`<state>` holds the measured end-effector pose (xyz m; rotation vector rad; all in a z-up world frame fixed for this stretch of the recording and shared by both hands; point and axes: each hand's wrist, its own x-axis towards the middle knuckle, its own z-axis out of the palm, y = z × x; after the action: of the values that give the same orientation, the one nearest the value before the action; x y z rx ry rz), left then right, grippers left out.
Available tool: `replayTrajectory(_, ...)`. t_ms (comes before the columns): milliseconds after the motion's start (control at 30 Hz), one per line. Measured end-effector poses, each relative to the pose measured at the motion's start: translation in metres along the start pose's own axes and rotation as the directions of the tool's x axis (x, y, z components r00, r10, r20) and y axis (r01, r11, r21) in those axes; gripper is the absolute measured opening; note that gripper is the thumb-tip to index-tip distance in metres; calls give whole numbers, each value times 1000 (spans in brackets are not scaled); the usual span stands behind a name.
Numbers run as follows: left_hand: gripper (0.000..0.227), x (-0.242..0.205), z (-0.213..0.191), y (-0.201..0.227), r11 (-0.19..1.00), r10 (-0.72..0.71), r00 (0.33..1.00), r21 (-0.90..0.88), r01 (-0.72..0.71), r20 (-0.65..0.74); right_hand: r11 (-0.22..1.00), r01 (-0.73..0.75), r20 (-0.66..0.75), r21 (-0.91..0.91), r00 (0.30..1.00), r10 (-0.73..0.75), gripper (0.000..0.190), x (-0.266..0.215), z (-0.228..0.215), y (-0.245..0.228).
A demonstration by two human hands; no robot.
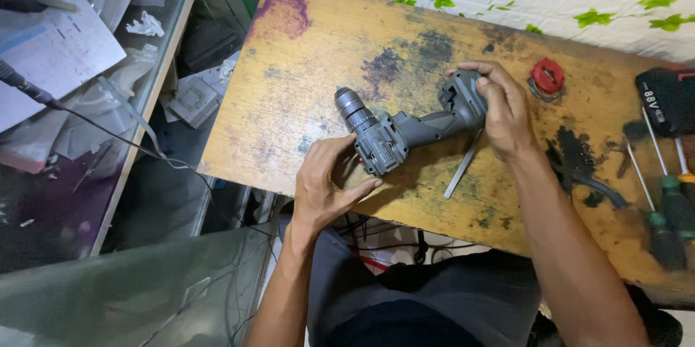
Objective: The person assembles a cordless drill by attaching the handle to the main body and securing it. They then insert a battery pack into the base of the drill and test the trigger mechanism. Finally, they remove the battery and place the drill on the table.
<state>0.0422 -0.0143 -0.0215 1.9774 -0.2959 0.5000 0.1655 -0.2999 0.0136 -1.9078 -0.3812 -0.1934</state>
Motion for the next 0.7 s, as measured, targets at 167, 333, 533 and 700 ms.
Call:
replayTrajectory(167, 72, 0, 1, 1, 1000, 4, 1000, 0, -4, -17, 995, -45, -15, -91, 999, 44, 35, 6, 1, -6)
replayTrajectory(333, 72, 1, 1, 2, 1000, -11, 1000, 10, 11, -29, 994, -69, -32, -88, 997, 66, 35, 12, 6, -14)
replayTrajectory(533, 71, 2, 0, 3, 1000, 3, 1000, 4, -2, -18, 987, -88, -35, -134, 996, 84, 33, 12, 4, -7)
replayTrajectory(700, 70, 3, -4, 10, 1000, 8, 1000, -29, -8, 4, 983, -105, -56, -150, 994, 98, 33, 8, 4, -10)
